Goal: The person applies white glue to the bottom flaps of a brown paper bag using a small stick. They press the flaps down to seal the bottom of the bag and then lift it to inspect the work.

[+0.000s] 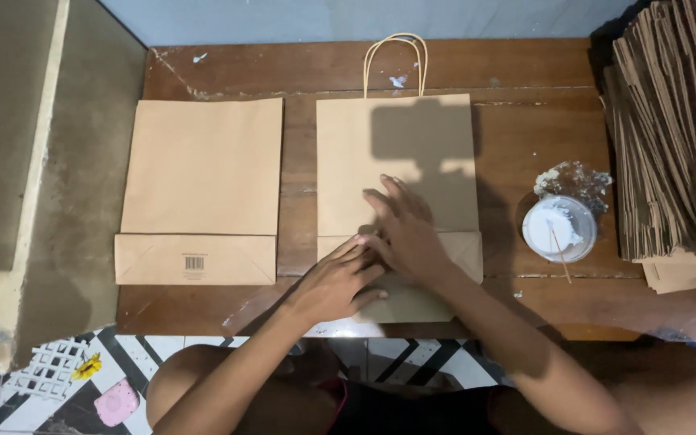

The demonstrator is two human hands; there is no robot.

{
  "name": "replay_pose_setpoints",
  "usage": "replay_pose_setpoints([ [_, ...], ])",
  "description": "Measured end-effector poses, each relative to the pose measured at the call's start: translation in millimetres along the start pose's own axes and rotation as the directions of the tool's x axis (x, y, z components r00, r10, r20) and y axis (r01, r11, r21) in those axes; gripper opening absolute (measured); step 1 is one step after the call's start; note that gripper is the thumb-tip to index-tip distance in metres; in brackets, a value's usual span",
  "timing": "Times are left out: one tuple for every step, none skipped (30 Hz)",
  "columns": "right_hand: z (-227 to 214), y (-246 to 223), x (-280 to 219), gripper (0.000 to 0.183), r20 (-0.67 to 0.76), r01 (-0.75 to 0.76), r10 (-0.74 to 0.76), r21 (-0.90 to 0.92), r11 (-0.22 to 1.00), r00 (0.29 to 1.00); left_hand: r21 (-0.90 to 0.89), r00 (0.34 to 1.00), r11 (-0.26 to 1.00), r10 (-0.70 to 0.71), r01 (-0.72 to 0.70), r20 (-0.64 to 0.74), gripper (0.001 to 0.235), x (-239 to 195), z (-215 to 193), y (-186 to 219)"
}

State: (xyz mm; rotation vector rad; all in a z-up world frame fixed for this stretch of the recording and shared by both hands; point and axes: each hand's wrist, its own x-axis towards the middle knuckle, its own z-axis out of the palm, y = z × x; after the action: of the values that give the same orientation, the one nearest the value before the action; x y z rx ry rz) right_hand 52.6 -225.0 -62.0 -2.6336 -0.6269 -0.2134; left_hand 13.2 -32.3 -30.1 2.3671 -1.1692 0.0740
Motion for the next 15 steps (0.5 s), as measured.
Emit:
replay_pose_setpoints([
  [0, 0, 1, 0.071, 0.0, -0.006, 0.006, 0.001, 1.0, 1.0, -0.002, 1.0, 1.0, 0.003, -0.003, 0.004, 0.04, -1, 0, -1],
  [0, 0, 1, 0.079, 0.057, -0.035, 0.035, -0.013, 0.999, 0.998, -0.01, 1.0, 1.0, -0.01, 0.01, 0.022, 0.04, -1, 1, -2],
  [0, -1, 1, 0.087, 0.116, -0.061, 0.064, -0.026, 0.998, 0.991, -0.018, 0.999, 0.999, -0.026, 0.027, 0.041, 0.04, -3, 2, -2],
  [2, 2, 1, 0.087, 0.119, -0.066, 0.068, -0.023, 0.998, 0.991, -0.021, 0.999, 0.999, -0.027, 0.028, 0.046, 0.04, -3, 4, -5],
  [3, 4, 0, 0.089, 0.142, -0.064, 0.072, -0.058, 0.996, 0.987, -0.012, 0.998, 0.999, -0.04, 0.04, 0.055, 0.04, -3, 7, -6],
  [5, 5, -1, 0.091, 0.166, -0.061, 0.076, -0.093, 0.994, 0.983, -0.003, 0.997, 0.999, -0.052, 0.053, 0.064, 0.04, -4, 9, -7],
  [0, 7, 0, 0.091, 0.164, -0.066, 0.081, -0.095, 0.993, 0.983, -0.005, 0.997, 0.999, -0.047, 0.048, 0.065, 0.04, -2, 6, -5],
  [-5, 8, 1, 0.092, 0.25, -0.095, 0.127, -0.139, 0.986, 0.96, 0.002, 0.996, 0.998, -0.056, 0.056, 0.063, 0.04, 1, 2, -3],
  [-11, 10, 1, 0.093, 0.334, -0.12, 0.176, -0.183, 0.976, 0.926, 0.008, 0.996, 0.998, -0.066, 0.065, 0.062, 0.041, 3, -2, 0],
  [-15, 14, 1, 0.093, 0.334, -0.125, 0.183, -0.185, 0.975, 0.925, 0.003, 0.996, 0.998, -0.061, 0.061, 0.064, 0.041, 6, -4, -1],
  [-19, 17, 0, 0.092, 0.35, -0.158, 0.214, -0.181, 0.971, 0.912, -0.011, 0.994, 0.997, -0.071, 0.072, 0.081, 0.042, 7, -6, 0],
  [-23, 20, -1, 0.091, 0.366, -0.19, 0.244, -0.178, 0.966, 0.898, -0.026, 0.992, 0.996, -0.081, 0.084, 0.099, 0.044, 7, -8, 1],
  [-25, 19, -1, 0.091, 0.372, -0.187, 0.24, -0.172, 0.967, 0.897, -0.026, 0.991, 0.995, -0.089, 0.092, 0.102, 0.044, 5, -6, 2],
  [-28, 17, -1, 0.093, 0.389, -0.2, 0.251, -0.168, 0.965, 0.886, -0.052, 0.991, 0.994, -0.092, 0.097, 0.095, 0.043, 4, -4, 3],
  [-31, 17, 2, 0.096, 0.394, -0.217, 0.266, -0.167, 0.962, 0.88, -0.071, 0.993, 0.993, -0.085, 0.091, 0.086, 0.042, 6, -4, 0],
])
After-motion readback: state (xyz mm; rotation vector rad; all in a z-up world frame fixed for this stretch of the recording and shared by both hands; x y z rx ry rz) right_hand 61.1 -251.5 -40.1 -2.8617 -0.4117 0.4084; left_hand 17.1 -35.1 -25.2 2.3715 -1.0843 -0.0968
